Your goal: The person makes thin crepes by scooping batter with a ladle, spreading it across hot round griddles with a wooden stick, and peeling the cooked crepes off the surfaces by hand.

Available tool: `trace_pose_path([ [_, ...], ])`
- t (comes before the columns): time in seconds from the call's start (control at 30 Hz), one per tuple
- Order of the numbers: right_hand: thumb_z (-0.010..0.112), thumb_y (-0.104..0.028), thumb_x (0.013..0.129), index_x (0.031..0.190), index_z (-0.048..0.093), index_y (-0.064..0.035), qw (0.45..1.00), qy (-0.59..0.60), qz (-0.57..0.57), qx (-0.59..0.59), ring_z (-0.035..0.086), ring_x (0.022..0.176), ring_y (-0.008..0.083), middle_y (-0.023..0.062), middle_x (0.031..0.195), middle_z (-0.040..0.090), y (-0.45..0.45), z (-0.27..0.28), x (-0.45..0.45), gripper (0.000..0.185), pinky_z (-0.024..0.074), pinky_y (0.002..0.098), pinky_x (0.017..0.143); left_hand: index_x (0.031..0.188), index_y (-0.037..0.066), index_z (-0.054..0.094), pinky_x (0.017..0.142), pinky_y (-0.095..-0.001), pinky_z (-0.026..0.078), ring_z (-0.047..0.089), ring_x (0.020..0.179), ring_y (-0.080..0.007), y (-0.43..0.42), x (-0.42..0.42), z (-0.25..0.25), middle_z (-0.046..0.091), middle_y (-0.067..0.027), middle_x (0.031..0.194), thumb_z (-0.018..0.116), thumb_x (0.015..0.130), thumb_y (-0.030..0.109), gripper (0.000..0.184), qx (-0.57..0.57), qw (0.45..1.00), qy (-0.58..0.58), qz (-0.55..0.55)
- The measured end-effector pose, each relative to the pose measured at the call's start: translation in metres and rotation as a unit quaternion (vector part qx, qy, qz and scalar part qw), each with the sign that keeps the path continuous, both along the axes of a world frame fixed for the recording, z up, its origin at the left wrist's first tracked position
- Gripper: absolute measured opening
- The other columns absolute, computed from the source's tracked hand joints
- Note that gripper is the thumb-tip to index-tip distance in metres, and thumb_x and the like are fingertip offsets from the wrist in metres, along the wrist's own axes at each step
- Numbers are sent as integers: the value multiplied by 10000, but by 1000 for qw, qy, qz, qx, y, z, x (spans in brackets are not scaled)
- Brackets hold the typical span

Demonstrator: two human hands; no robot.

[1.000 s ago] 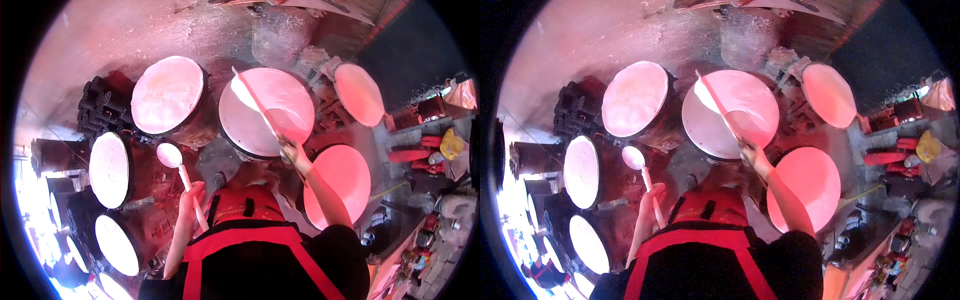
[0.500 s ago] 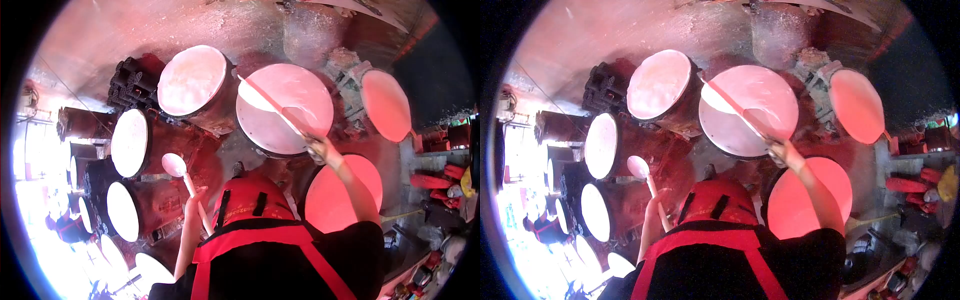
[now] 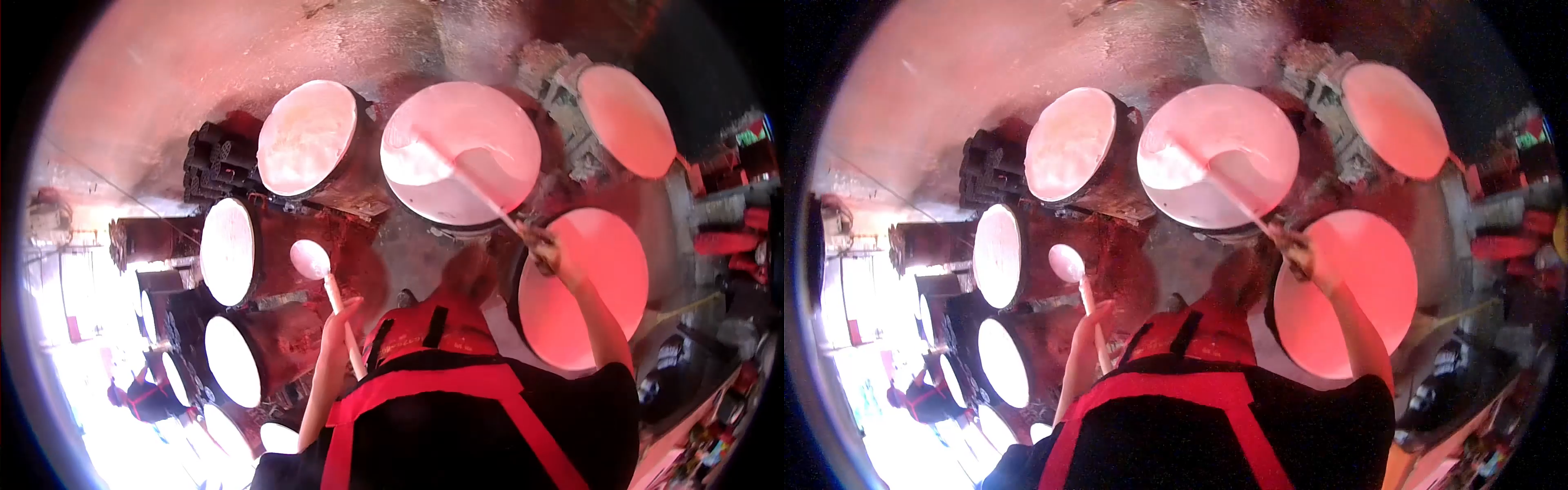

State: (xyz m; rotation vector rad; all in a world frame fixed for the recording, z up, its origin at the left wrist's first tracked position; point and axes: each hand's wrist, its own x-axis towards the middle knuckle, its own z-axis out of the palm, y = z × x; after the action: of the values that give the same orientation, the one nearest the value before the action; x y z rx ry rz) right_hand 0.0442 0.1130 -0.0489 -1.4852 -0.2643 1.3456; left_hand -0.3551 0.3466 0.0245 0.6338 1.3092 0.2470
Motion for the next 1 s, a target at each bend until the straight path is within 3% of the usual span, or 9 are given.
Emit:
trace_pose_path([
  [0.1, 567, -335, 919, 1264, 525, -141, 966, -15, -252, 57, 306, 390, 46, -71, 552, 358, 44, 13, -41, 398, 229, 224, 368, 1053, 82, 599, 629, -206, 474, 536, 772, -88, 10, 22, 19, 539, 20, 879, 595, 879, 171, 195, 10, 999, -18, -28],
  [0.3, 577, -332, 915, 1201, 596, -154, 991, -72, -97, 61, 309, 424, 41, -70, 562, 370, 2, -13, -127, 337, 244, 216, 382, 990, 52, 588, 829, -226, 454, 556, 882, -93, 70, -16, -2, 576, -29, 985, 608, 876, 189, 179, 61, 985, -13, -160],
  [0.47, 555, -314, 929, 1284, 497, -210, 935, 41, -351, -18, 399, 490, 40, -80, 636, 514, 24, -12, -227, 375, 291, 179, 451, 978, 18, 615, 910, -256, 431, 559, 995, -128, 115, -67, -26, 583, -78, 1069, 608, 872, 193, 204, 74, 981, -9, -181],
  [0.53, 559, -266, 919, 1178, 526, -241, 905, 61, -417, 62, 396, 443, 66, -68, 603, 476, 108, -33, -253, 263, 315, 215, 388, 994, 4, 624, 925, -267, 426, 547, 1039, -143, 123, -91, -27, 575, -93, 1125, 604, 870, 184, 220, 72, 983, -17, -167],
  [0.57, 522, -186, 917, 1142, 524, -205, 840, 253, -314, 364, 447, 487, 81, -47, 672, 483, 147, -57, -251, 226, 364, 263, 406, 1071, -13, 607, 948, -278, 407, 513, 1107, -158, 129, -113, -39, 546, -99, 1207, 597, 868, 169, 273, 84, 982, -57, -159],
  [0.6, 517, -152, 910, 1211, 502, -142, 909, -32, -395, 130, 495, 601, 95, -17, 797, 536, 207, -44, -261, 302, 419, 263, 485, 1107, -12, 586, 951, -282, 398, 488, 1122, -142, 129, -120, -24, 538, -78, 1204, 596, 862, 140, 289, 91, 982, -36, -159],
  [0.67, 485, -111, 913, 1399, 347, -108, 905, -135, -371, 157, 487, 704, 68, -5, 879, 555, 307, -64, -244, 505, 449, 250, 562, 1128, -12, 571, 930, -277, 405, 505, 1077, -134, 131, -155, -31, 543, -68, 1181, 600, 862, 134, 305, 38, 991, -84, -97],
  [0.8, 431, -112, 946, 1384, 321, -236, 879, -60, -431, 198, 409, 434, 73, -33, 632, 451, 439, -74, -206, 468, 347, 226, 379, 1172, -24, 504, 925, -261, 417, 532, 1034, -149, 124, -198, -20, 557, -58, 1108, 587, 861, 107, 347, 73, 995, -52, -42],
  [1.0, 477, -98, 903, 1392, 350, -186, 832, -36, -501, 235, 524, 518, 114, 18, 771, 553, 385, -95, -266, 513, 396, 258, 373, 1048, 33, 570, 682, -208, 426, 485, 729, -70, 125, -223, -24, 497, 17, 801, 544, 868, 97, 193, 22, 997, -71, -37],
])
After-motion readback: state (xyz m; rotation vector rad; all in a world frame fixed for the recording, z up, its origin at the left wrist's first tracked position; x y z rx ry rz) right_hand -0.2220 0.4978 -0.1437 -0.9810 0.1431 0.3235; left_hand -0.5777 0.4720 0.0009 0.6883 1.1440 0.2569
